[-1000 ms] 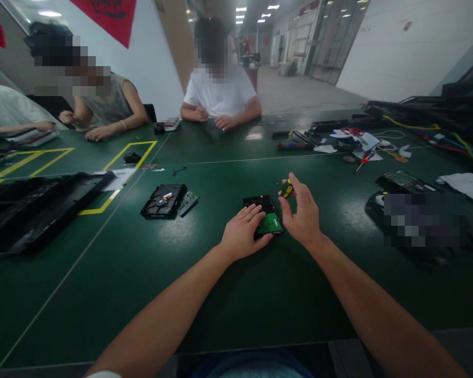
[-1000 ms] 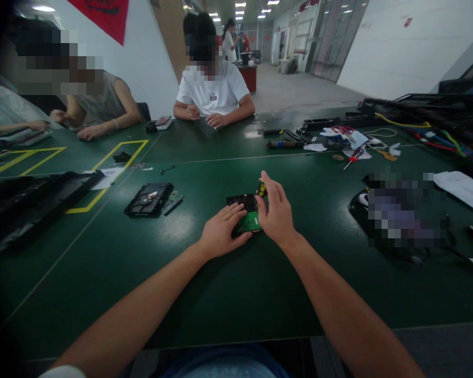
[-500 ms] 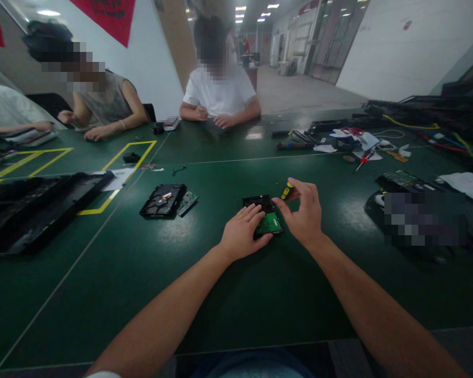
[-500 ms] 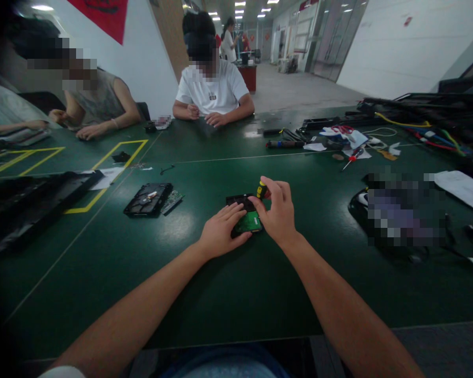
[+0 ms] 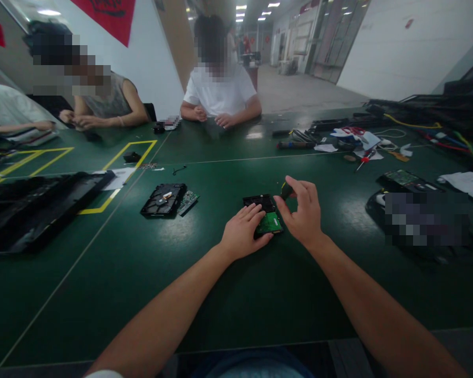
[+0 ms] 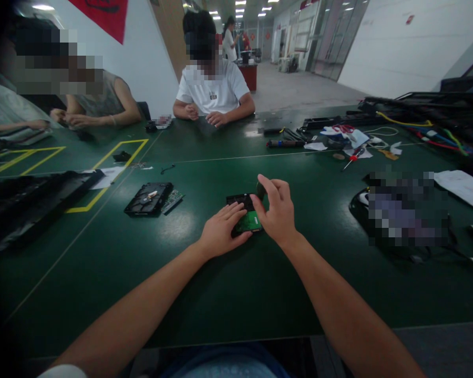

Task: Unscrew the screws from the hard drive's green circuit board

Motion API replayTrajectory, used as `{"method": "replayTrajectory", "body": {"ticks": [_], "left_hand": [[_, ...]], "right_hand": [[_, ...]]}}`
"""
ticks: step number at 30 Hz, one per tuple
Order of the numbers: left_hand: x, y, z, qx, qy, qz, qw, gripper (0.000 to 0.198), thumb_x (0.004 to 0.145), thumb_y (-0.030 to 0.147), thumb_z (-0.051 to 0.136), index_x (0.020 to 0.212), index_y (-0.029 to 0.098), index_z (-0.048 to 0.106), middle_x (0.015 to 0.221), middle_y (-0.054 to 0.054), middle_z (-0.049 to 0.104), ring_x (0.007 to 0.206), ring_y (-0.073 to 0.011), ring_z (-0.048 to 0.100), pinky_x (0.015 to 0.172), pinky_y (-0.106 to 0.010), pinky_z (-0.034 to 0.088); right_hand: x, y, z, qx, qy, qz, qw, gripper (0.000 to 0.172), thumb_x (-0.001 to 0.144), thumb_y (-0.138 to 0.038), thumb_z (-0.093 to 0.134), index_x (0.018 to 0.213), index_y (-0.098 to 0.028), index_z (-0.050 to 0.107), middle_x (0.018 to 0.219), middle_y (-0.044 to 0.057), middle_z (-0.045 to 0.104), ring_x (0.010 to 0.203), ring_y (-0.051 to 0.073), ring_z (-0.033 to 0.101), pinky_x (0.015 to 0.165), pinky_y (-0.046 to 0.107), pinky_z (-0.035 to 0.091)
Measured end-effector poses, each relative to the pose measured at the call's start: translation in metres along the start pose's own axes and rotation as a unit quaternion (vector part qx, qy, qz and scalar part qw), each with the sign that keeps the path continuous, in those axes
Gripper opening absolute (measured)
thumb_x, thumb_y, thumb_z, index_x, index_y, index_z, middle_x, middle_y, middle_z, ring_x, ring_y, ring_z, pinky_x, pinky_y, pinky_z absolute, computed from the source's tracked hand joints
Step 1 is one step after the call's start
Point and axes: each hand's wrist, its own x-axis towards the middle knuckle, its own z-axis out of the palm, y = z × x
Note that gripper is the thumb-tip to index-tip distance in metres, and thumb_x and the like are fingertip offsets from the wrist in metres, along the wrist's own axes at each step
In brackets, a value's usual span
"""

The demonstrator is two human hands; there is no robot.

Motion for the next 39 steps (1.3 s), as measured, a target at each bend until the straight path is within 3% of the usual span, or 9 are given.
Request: {"method": "replayTrajectory", "body": {"ticks": [4, 10, 18, 26, 34, 39], "left_hand": [[0.0003, -0.0009, 0.0017, 0.0, 0.001, 0.0, 1.0, 0.067, 0.095, 0.06, 0.065, 0.148, 0.019, 0.059, 0.162, -0.012, 0.052, 0.154, -0.0307, 0.045, 0.132, -0.051, 0.034], [-0.0003, -0.0007, 0.0022, -0.001, 0.002, -0.006, 1.0, 0.066, 0.095, 0.06, 0.064, 0.147, 0.02, 0.059, 0.163, -0.011, 0.052, 0.154, -0.0301, 0.046, 0.132, -0.05, 0.035], [0.0006, 0.0013, 0.0004, 0.001, -0.01, -0.008, 1.0, 0.068, 0.095, 0.061, 0.064, 0.148, 0.018, 0.059, 0.163, -0.011, 0.052, 0.155, -0.03, 0.044, 0.132, -0.049, 0.033], [0.0008, 0.0016, 0.0003, 0.002, -0.004, -0.008, 1.0, 0.067, 0.096, 0.06, 0.063, 0.147, 0.018, 0.06, 0.162, -0.011, 0.053, 0.155, -0.0301, 0.045, 0.132, -0.049, 0.034], [0.0001, 0.0007, 0.0015, 0.003, 0.0, -0.008, 1.0, 0.067, 0.096, 0.06, 0.064, 0.148, 0.018, 0.059, 0.163, -0.011, 0.052, 0.154, -0.0303, 0.046, 0.132, -0.05, 0.034], [0.0003, 0.0031, -0.0025, 0.001, -0.005, -0.007, 1.0, 0.067, 0.096, 0.059, 0.064, 0.146, 0.016, 0.06, 0.162, -0.012, 0.053, 0.154, -0.0305, 0.046, 0.132, -0.05, 0.034]], "right_hand": [[-0.0014, 0.0027, 0.0, 0.002, 0.004, 0.01, 1.0, 0.055, 0.101, -0.033, 0.065, 0.154, -0.035, 0.05, 0.117, 0.009, 0.062, 0.101, 0.027, 0.064, 0.083, 0.046, 0.064], [-0.0019, -0.002, 0.0014, 0.01, -0.028, -0.003, 1.0, 0.061, 0.106, -0.027, 0.051, 0.165, -0.03, 0.035, 0.139, 0.014, 0.063, 0.111, 0.029, 0.067, 0.097, 0.052, 0.061], [0.0009, -0.0026, -0.001, -0.001, 0.022, -0.009, 1.0, 0.056, 0.099, -0.029, 0.069, 0.152, -0.029, 0.049, 0.118, 0.01, 0.065, 0.099, 0.026, 0.066, 0.084, 0.045, 0.063], [-0.0049, 0.0003, 0.0041, 0.046, -0.025, -0.001, 0.999, 0.061, 0.108, -0.024, 0.047, 0.166, -0.031, 0.031, 0.144, 0.014, 0.062, 0.11, 0.028, 0.071, 0.099, 0.052, 0.061], [-0.0001, -0.0005, -0.0013, 0.002, 0.014, -0.015, 1.0, 0.055, 0.101, -0.029, 0.067, 0.153, -0.032, 0.051, 0.119, 0.01, 0.065, 0.104, 0.027, 0.067, 0.088, 0.047, 0.064], [-0.0029, 0.0016, 0.0017, 0.031, -0.013, -0.01, 0.999, 0.062, 0.105, -0.023, 0.055, 0.164, -0.03, 0.035, 0.142, 0.014, 0.063, 0.106, 0.027, 0.071, 0.097, 0.051, 0.063]]}}
